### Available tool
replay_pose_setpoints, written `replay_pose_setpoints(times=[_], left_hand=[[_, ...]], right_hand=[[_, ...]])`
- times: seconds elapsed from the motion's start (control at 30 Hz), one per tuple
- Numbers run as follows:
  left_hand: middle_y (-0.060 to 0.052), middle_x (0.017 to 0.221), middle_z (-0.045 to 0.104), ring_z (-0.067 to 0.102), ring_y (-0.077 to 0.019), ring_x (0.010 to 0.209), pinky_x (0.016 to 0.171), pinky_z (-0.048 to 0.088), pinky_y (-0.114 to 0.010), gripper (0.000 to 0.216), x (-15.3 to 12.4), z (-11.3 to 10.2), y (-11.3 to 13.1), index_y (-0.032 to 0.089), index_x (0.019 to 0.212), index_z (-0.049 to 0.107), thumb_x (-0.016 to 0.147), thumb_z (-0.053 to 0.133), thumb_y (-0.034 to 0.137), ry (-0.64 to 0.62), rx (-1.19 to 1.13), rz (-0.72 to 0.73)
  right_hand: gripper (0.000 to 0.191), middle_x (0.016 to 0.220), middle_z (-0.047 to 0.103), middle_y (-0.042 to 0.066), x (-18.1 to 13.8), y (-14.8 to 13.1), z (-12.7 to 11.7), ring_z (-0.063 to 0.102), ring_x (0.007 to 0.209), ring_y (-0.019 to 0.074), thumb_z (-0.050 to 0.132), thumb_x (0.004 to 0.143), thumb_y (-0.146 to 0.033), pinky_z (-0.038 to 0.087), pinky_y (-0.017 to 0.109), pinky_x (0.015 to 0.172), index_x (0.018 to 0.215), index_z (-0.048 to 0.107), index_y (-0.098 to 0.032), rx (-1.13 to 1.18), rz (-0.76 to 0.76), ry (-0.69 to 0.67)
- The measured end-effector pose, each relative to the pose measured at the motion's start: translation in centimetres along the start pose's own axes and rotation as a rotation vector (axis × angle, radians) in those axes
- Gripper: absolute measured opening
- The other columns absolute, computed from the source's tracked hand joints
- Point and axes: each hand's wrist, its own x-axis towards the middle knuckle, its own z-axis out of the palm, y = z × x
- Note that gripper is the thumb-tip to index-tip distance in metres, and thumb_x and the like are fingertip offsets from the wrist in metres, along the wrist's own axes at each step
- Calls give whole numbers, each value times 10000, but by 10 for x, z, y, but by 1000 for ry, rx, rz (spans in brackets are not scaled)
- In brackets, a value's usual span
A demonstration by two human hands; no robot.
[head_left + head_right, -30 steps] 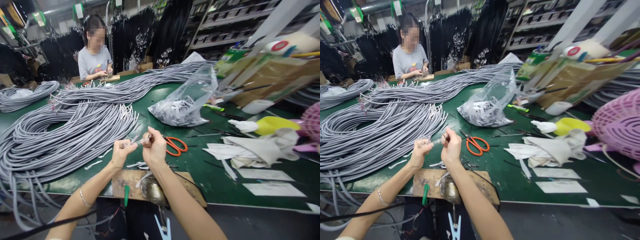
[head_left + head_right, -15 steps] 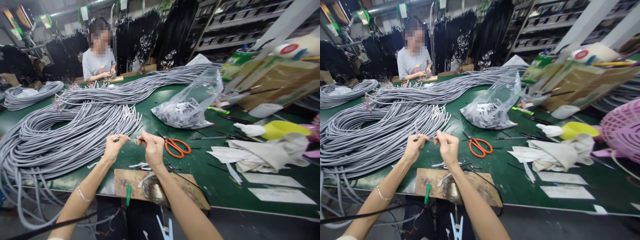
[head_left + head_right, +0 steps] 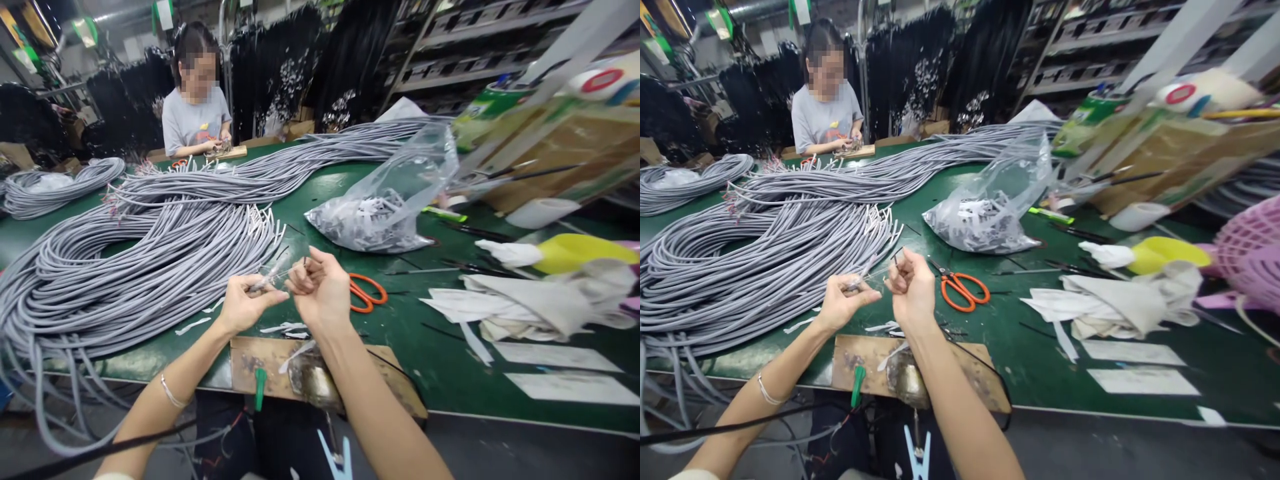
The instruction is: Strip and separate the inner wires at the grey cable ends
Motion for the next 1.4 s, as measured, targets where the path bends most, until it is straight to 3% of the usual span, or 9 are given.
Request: replay_pose_setpoints(times=[0.1, 0.23, 0.33, 0.43, 0.57, 0.7, 0.83, 1.13, 1.4], left_hand=[[41, 409, 409, 298, -50, 438, 447, 226, -225, 387, -2, 4, 1, 118, 431, 567, 457, 786, 437, -15, 1, 20], [30, 419, 431, 322, -61, 452, 456, 258, -225, 431, 0, 4, 0, 122, 435, 579, 456, 764, 510, 16, -19, 64], [25, 449, 458, 341, -64, 461, 470, 285, -219, 448, 5, -3, -1, 124, 516, 640, 522, 712, 566, 115, -26, 100], [49, 433, 387, 282, -52, 433, 448, 245, -212, 455, 9, -13, 1, 130, 634, 696, 640, 625, 579, 155, 11, 127], [37, 465, 431, 353, -64, 467, 485, 289, -215, 364, 9, -21, 6, 133, 664, 706, 678, 641, 491, 128, 79, 187], [20, 504, 510, 407, -71, 500, 523, 328, -219, 287, 7, -19, 10, 134, 566, 669, 597, 721, 414, 152, 9, 166], [35, 464, 497, 386, -65, 468, 507, 334, -222, 261, 6, -13, 14, 140, 512, 642, 496, 769, 367, 165, -78, 109], [34, 425, 480, 383, -62, 451, 481, 314, -221, 264, 6, -9, 16, 134, 444, 603, 480, 761, 342, 174, -61, 54], [71, 389, 350, 251, -25, 401, 421, 177, -215, 331, 3, -9, 15, 120, 446, 555, 472, 789, 352, 42, 12, 38]], right_hand=[[408, 324, 272, -87, 0, 1, -3, 200, 296, 30, 576, 665, -372, 186, 184, 313, 413, 309, -193, 24, -33, 54], [453, 337, 272, -88, -2, 2, 2, 211, 304, 33, 594, 655, -426, 203, 199, 329, 409, 290, -198, -55, -184, 58], [415, 349, 345, -57, -7, 4, 8, 244, 329, 41, 590, 641, -441, 182, 223, 351, 373, 392, -193, -248, -326, 25], [358, 383, 426, -19, -12, 7, 8, 272, 364, 57, 531, 667, -387, 176, 240, 380, 381, 508, -174, -404, -411, -45], [282, 391, 363, -42, -13, 12, 0, 253, 393, 67, 508, 682, -302, 183, 246, 415, 433, 545, -175, -479, -484, -140], [280, 400, 339, -51, -13, 14, -4, 247, 405, 73, 520, 715, -302, 195, 249, 434, 466, 555, -179, -522, -487, -181], [321, 410, 360, -46, -13, 15, -3, 260, 416, 74, 517, 741, -322, 210, 248, 444, 455, 547, -179, -535, -476, -170], [343, 427, 435, -22, -10, 15, -1, 296, 409, 75, 533, 723, -345, 204, 245, 418, 427, 528, -173, -476, -410, -138], [427, 435, 364, -48, -8, 22, -1, 282, 437, 68, 589, 735, -450, 222, 240, 443, 438, 452, -176, -539, -447, -148]])
